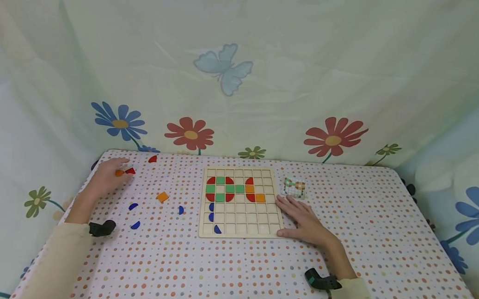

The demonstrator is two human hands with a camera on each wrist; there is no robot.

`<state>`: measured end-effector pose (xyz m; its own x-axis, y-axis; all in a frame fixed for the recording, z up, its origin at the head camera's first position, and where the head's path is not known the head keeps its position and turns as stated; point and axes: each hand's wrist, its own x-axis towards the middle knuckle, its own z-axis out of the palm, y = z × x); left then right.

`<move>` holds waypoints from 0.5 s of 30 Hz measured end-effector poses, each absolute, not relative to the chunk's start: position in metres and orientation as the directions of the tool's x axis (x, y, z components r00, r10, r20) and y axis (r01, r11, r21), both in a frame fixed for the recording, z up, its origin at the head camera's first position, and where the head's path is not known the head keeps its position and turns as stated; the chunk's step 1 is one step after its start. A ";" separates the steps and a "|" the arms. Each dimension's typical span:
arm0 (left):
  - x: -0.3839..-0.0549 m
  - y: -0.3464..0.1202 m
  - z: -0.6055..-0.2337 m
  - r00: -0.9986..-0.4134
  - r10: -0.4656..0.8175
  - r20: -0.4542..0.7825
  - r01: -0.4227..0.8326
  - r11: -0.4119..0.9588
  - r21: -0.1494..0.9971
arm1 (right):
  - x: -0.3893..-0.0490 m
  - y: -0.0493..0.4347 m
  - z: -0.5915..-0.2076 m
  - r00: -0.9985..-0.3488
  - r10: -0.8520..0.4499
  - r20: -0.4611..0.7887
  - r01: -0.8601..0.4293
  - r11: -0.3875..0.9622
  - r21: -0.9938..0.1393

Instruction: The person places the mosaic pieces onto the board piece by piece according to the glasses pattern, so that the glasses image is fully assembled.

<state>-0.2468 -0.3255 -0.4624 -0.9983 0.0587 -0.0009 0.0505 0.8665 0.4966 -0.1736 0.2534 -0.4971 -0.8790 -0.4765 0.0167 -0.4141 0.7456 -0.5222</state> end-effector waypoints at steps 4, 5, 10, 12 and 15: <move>-0.248 -0.355 -0.473 -0.992 0.076 -0.103 0.013 0.862 0.507 | -0.173 0.253 -0.496 -0.881 -0.473 0.013 -0.408 0.747 -0.525; -0.248 -0.359 -0.475 -0.989 0.080 -0.122 0.006 0.857 0.516 | -0.173 0.253 -0.495 -0.881 -0.473 0.013 -0.409 0.746 -0.525; -0.249 -0.364 -0.474 -0.981 0.106 -0.163 0.003 0.844 0.536 | -0.173 0.253 -0.494 -0.881 -0.474 0.013 -0.409 0.747 -0.524; -0.249 -0.364 -0.472 -0.979 0.120 -0.165 0.014 0.848 0.530 | -0.172 0.253 -0.494 -0.880 -0.474 0.011 -0.410 0.750 -0.520; -0.248 -0.366 -0.471 -0.978 0.137 -0.154 0.042 0.864 0.501 | -0.172 0.253 -0.494 -0.879 -0.477 0.009 -0.411 0.748 -0.521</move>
<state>-0.2478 -0.3658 -0.4708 -0.9784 0.1371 -0.1544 0.0421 0.8644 0.5010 -0.1721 0.2531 -0.4943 -0.8791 -0.4766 0.0092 -0.4111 0.7483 -0.5207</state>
